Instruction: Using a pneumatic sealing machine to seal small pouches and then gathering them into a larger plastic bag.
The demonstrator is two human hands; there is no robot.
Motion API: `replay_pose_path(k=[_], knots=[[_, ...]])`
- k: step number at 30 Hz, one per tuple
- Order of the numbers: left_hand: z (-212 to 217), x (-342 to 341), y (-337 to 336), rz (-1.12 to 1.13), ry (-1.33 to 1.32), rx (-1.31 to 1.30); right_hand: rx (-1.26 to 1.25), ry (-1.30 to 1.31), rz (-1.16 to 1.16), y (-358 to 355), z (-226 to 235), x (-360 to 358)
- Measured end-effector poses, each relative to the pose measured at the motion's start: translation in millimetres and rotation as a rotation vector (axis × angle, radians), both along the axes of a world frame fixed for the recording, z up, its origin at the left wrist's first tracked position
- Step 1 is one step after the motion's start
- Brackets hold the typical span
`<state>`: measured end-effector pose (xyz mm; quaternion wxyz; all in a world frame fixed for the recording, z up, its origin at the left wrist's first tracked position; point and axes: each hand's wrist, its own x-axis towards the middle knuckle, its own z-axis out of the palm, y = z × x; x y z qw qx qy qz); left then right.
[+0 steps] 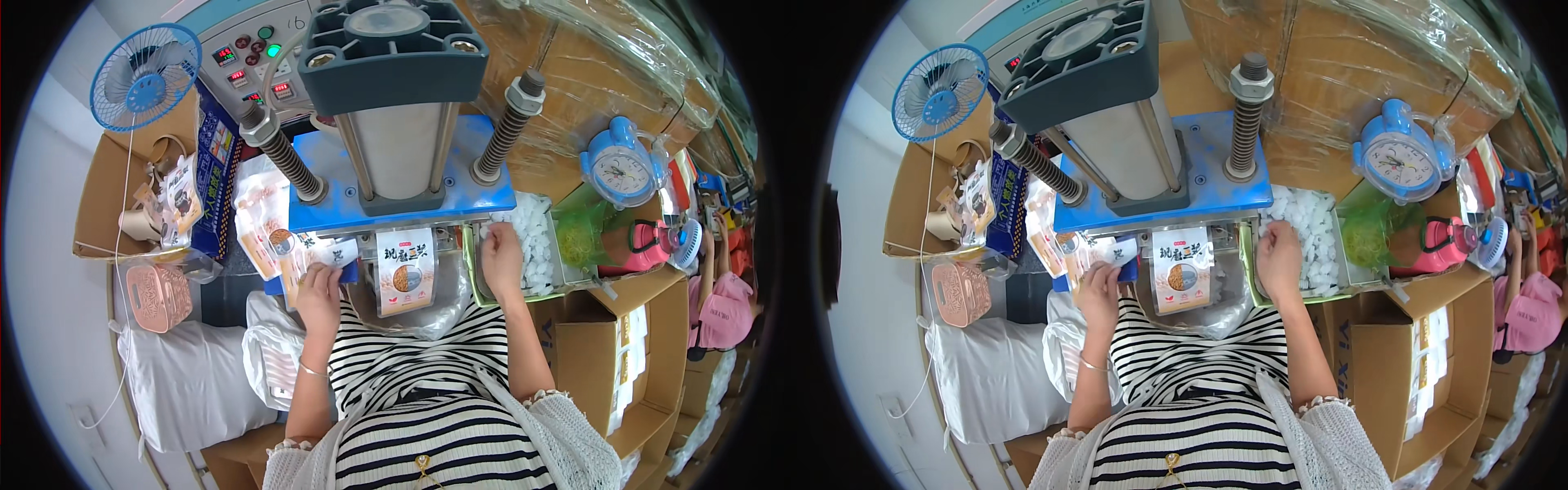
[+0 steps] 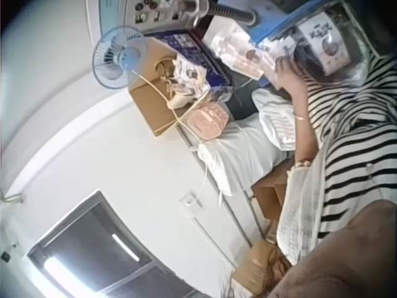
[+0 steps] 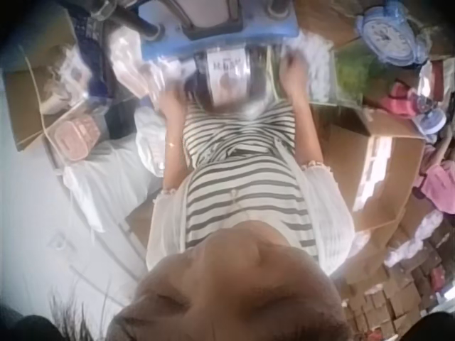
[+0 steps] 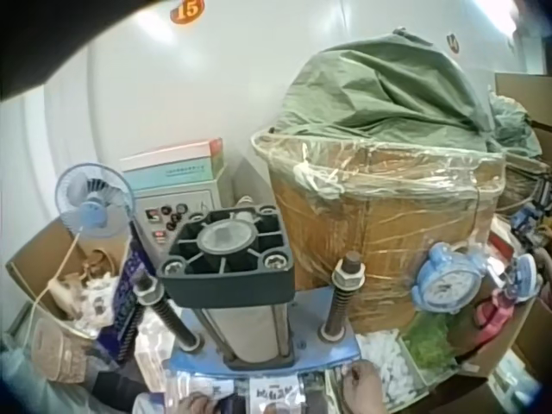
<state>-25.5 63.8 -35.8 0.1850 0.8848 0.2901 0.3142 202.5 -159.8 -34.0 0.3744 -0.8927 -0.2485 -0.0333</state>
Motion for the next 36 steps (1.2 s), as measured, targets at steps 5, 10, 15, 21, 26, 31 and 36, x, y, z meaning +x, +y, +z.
replay_pose_path(k=[5, 10, 15, 21, 26, 31, 36], knots=[[63, -6, -29, -0.052, 0.100, -0.207, 0.398, 0.429, 0.164, 4, 35, -37], [54, 16, -60, -0.212, -0.044, -0.883, 0.231, 0.116, 0.632, 36, 73, -45], [20, 32, -72, -0.225, -0.122, -1.016, 0.095, 0.126, 0.624, 50, 51, -49], [7, 44, -62, -0.206, -0.183, -1.159, 0.224, 0.365, 0.393, 46, 32, -46], [-22, 63, -27, -0.127, -0.186, -1.160, -0.200, -0.040, 0.080, 9, 37, -16], [27, 59, -13, -0.042, 0.336, -0.427, -0.290, -0.038, 0.060, -6, 4, -12], [-3, 8, -22, 0.007, 0.356, 0.018, 0.150, 0.253, -0.004, -6, 6, -8]])
